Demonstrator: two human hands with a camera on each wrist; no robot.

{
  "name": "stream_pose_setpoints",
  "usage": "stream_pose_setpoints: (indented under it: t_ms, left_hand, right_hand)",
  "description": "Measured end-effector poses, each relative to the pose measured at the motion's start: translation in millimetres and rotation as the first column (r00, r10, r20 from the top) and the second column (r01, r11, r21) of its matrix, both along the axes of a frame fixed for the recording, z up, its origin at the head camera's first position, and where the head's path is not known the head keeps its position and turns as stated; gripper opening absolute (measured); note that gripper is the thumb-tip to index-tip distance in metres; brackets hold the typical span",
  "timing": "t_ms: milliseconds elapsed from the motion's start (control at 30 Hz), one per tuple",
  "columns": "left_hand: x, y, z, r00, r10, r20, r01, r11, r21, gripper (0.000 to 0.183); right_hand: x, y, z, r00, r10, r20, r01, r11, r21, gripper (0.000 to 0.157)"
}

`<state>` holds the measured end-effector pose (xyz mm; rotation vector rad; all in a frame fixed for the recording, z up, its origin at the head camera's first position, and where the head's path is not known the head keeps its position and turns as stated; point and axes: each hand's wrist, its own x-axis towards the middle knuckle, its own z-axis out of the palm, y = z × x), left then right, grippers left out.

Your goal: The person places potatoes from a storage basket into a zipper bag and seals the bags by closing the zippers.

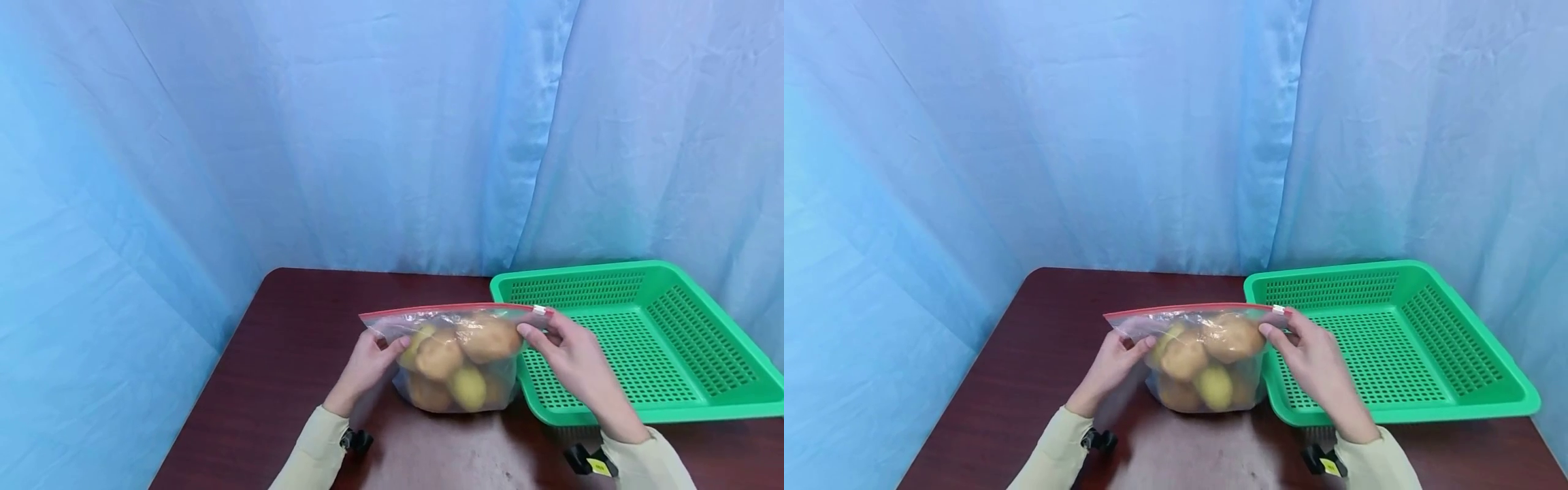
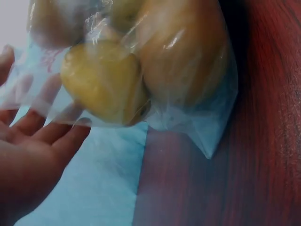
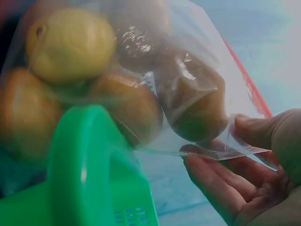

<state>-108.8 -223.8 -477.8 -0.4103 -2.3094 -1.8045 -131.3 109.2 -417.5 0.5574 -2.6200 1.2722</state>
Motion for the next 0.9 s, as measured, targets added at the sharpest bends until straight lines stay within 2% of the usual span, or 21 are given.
stream_pose_setpoints:
  t_ms: [100, 167, 267, 367, 467, 533, 600, 700, 733, 833, 900]
  left_hand:
    - [2.1, 0.2, 2.6, 0.993, 0.118, -0.023, -0.119, 0.992, -0.035, 0.011]
    - [5.0, -2.0, 5.7, 0.982, 0.188, -0.016, -0.189, 0.980, -0.057, 0.009]
    - [8.4, -8.5, 9.2, 0.971, 0.239, 0.000, -0.238, 0.966, -0.106, 0.016]
    - [11.5, -16.6, 10.0, 0.963, 0.269, 0.003, -0.265, 0.948, -0.178, 0.021]
    - [13.0, -24.9, 9.4, 0.958, 0.285, 0.029, -0.269, 0.930, -0.249, 0.023]
    - [12.4, -28.5, 9.2, 0.956, 0.285, 0.075, -0.258, 0.932, -0.254, 0.024]
    - [10.7, -30.9, 9.1, 0.950, 0.276, 0.147, -0.240, 0.944, -0.228, 0.026]
    - [9.7, -31.9, 8.8, 0.934, 0.221, 0.279, -0.200, 0.974, -0.105, 0.035]
    - [10.0, -31.9, 8.7, 0.925, 0.203, 0.321, -0.189, 0.979, -0.075, 0.038]
    - [13.5, -34.5, 8.0, 0.907, 0.159, 0.390, -0.145, 0.987, -0.065, 0.053]
    - [18.4, -38.2, 9.4, 0.902, 0.159, 0.401, -0.119, 0.985, -0.122, 0.063]
  right_hand:
    - [-0.4, -7.9, -0.9, 1.000, 0.008, 0.001, -0.008, 1.000, -0.017, 0.024]
    - [-1.6, -13.4, -1.3, 0.999, 0.034, 0.017, -0.034, 0.999, -0.025, 0.025]
    - [-5.6, -22.3, -2.0, 0.997, 0.067, 0.047, -0.067, 0.998, 0.000, 0.024]
    - [-9.3, -32.5, -3.1, 0.994, 0.078, 0.071, -0.083, 0.994, 0.078, 0.024]
    - [-10.3, -41.1, -6.5, 0.991, 0.070, 0.112, -0.086, 0.986, 0.146, 0.032]
    - [-8.4, -43.4, -8.4, 0.989, 0.058, 0.134, -0.080, 0.982, 0.169, 0.044]
    - [-6.7, -43.0, -9.5, 0.986, 0.049, 0.157, -0.074, 0.984, 0.159, 0.057]
    - [-4.2, -37.9, -8.1, 0.984, 0.049, 0.170, -0.069, 0.991, 0.118, 0.070]
    - [-3.4, -34.9, -7.2, 0.985, 0.046, 0.167, -0.065, 0.992, 0.111, 0.070]
    - [-0.5, -23.4, -4.4, 0.992, 0.021, 0.124, -0.038, 0.991, 0.131, 0.068]
    - [1.8, -13.5, -2.6, 0.997, -0.001, 0.080, -0.013, 0.986, 0.169, 0.065]
